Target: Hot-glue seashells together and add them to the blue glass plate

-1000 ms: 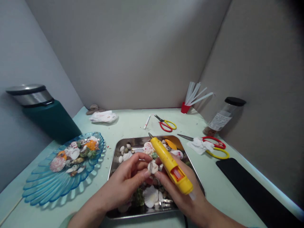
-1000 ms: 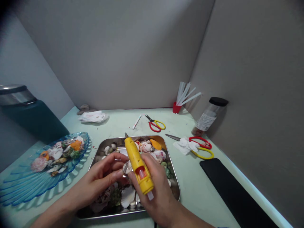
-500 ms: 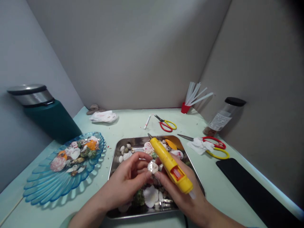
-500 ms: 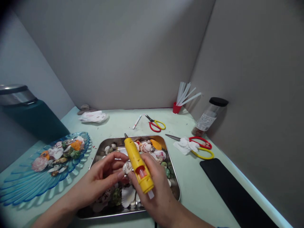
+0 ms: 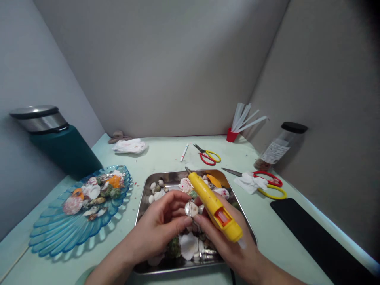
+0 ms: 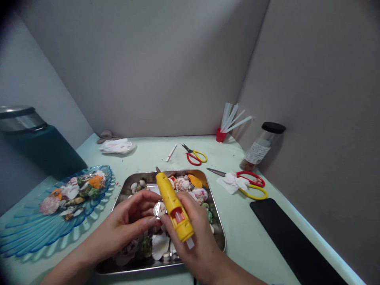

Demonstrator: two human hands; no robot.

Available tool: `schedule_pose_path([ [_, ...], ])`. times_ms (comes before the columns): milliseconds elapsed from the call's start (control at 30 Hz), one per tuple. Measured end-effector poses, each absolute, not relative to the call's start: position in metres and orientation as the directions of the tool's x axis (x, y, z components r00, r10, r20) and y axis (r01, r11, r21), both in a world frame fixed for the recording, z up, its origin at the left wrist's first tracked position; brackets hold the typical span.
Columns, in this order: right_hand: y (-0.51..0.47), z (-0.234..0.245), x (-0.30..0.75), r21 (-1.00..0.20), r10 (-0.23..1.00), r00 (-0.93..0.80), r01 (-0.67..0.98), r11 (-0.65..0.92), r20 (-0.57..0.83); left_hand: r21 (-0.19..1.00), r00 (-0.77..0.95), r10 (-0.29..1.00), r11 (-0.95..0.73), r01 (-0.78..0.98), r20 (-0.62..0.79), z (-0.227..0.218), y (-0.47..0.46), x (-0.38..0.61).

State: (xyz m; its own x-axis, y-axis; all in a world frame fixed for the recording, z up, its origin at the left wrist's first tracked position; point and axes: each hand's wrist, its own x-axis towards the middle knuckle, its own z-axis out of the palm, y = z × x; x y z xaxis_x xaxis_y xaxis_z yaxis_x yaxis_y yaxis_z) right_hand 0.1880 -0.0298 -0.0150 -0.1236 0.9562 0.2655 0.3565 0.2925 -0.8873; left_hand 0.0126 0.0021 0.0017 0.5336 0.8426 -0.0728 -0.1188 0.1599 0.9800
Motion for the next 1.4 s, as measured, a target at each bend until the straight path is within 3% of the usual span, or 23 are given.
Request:
schedule_pose_path([
  [333,-0.029,-0.016,0.188,-0.885,0.955,-0.118,0.360,0.295,0.271,0.993,0.499,0.863,0.110,-0.040,-0.076,0.001,0.002,0.011],
  [567,-0.028,-0.010,0.186,-0.866,0.932,-0.109,0.344,0.362,0.346,0.996,0.440,0.895,0.054,0.064,-0.077,0.001,0.004,0.009],
  [800,-0.029,-0.011,0.187,-0.849,0.923,-0.128,0.364,0.383,0.362,0.990,0.449,0.888,0.133,-0.043,-0.100,0.004,0.004,0.014],
  [1067,-0.028,-0.012,0.188,-0.816,0.905,-0.133,0.394,0.422,0.404,0.991,0.395,0.910,0.137,0.007,-0.129,0.003,0.004,0.013],
  [1267,-0.030,-0.020,0.190,-0.838,0.928,-0.085,0.405,0.365,0.363,0.992,0.380,0.917,0.116,0.042,-0.123,0.000,0.006,0.011],
  [1400,-0.030,-0.017,0.189,-0.867,0.933,-0.169,0.348,0.358,0.318,0.993,0.375,0.920,0.099,0.068,-0.117,-0.003,0.007,0.010],
])
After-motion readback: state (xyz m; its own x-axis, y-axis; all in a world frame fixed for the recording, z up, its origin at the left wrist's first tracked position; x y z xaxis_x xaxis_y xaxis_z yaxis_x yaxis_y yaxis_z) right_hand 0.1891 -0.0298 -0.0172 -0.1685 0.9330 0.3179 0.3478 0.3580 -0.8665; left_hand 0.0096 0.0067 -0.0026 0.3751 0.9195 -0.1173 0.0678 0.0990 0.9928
